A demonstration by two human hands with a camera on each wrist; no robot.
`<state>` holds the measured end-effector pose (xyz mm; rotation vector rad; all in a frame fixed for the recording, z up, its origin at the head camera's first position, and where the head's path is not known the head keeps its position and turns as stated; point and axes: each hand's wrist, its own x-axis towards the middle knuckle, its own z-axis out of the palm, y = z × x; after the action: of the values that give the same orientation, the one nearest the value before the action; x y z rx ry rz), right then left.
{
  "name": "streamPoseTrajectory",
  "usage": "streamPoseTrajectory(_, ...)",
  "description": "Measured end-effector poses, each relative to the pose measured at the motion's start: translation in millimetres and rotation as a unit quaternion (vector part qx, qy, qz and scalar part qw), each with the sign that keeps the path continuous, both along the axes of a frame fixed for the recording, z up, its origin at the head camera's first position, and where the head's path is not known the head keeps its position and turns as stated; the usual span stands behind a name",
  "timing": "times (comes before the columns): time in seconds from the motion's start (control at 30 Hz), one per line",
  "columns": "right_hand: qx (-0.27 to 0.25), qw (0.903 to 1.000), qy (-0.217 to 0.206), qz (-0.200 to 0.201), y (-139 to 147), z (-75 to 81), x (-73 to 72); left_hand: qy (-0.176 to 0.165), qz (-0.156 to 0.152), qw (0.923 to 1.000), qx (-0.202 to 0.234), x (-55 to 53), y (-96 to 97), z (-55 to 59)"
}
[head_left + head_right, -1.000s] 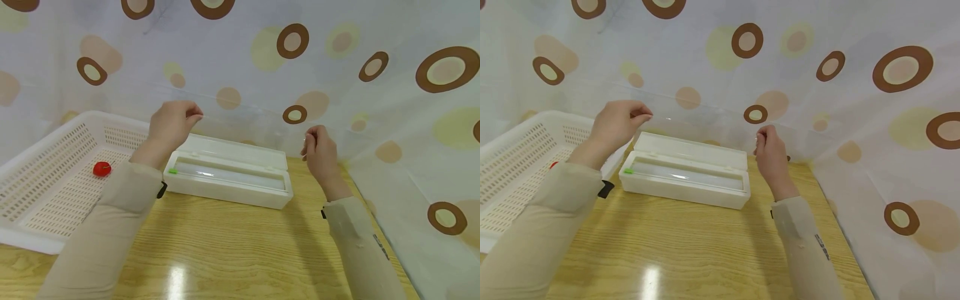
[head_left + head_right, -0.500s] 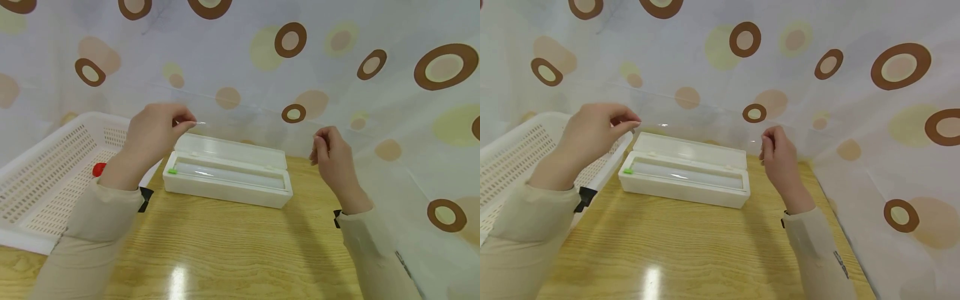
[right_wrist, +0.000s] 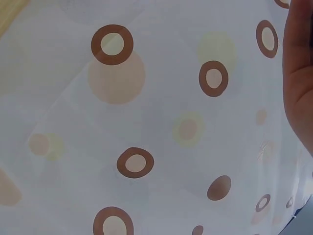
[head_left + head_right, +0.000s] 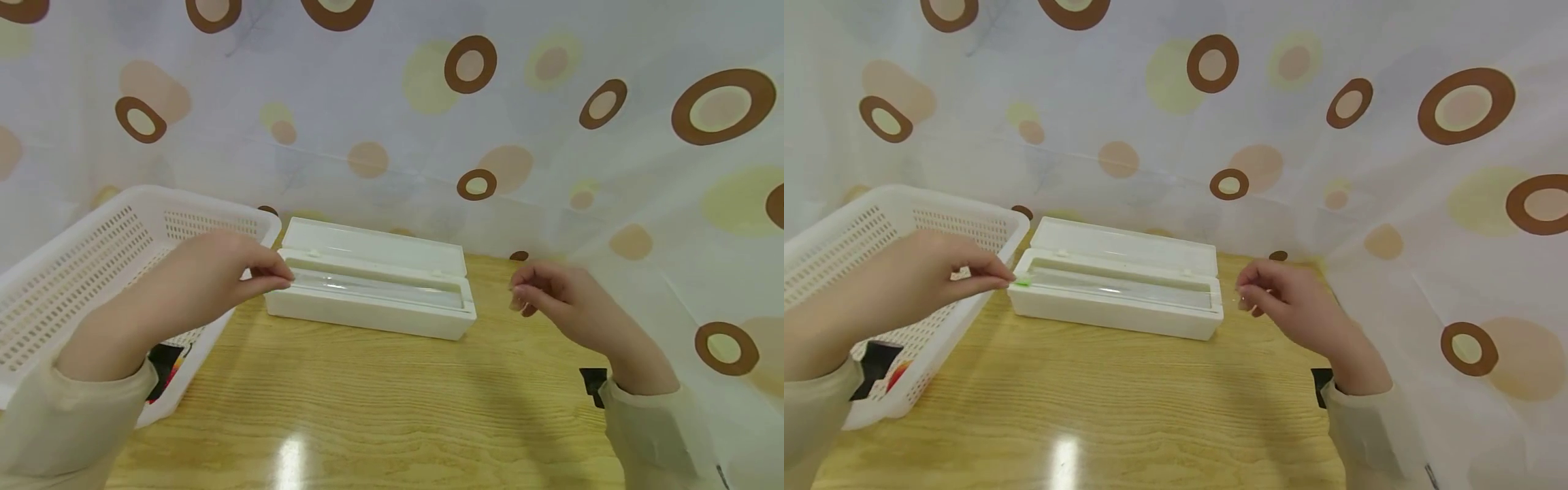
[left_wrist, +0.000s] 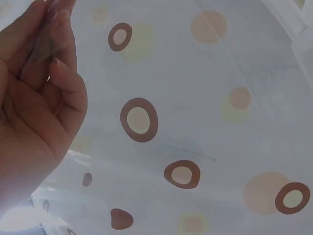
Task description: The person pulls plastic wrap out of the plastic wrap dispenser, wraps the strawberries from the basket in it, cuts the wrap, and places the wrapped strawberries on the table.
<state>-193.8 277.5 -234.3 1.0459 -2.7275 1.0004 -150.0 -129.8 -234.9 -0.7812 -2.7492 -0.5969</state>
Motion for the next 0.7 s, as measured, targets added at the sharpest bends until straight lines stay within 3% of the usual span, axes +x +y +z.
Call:
streamPoseTrajectory(0.1,0.018,0.9984,-0.027,0.047,3.9,-2.6,5.0,-0.006,-0.026,0.9996,-0.009,4.3,-4.9,-10.8)
streamPoseTrajectory(0.2,0.058,0.9914,-0.083,0.083,4.4,-4.6,8.5,-0.027,-0.046,0.9983,-0.023,7.8,-8.6,-23.5)
streamPoseTrajectory(0.37,0.13,0.9631,-0.204,0.118,-2.1,-13.1,11.7,-0.083,-0.083,0.9921,-0.046,15.4,-7.9,-48.2)
streamPoseTrajectory(0.47,0.149,0.9463,-0.25,0.142,-5.8,-24.1,11.5,-0.117,-0.078,0.9878,-0.066,22.5,-3.5,-63.4)
streamPoseTrajectory(0.53,0.154,0.9364,-0.275,0.154,-7.0,-32.9,11.1,-0.139,-0.06,0.9854,-0.079,27.5,0.5,-73.1)
streamPoseTrajectory(0.7,0.157,0.9235,-0.303,0.176,-9.8,-54.0,10.9,-0.167,-0.029,0.9813,-0.091,35.5,7.6,-94.9)
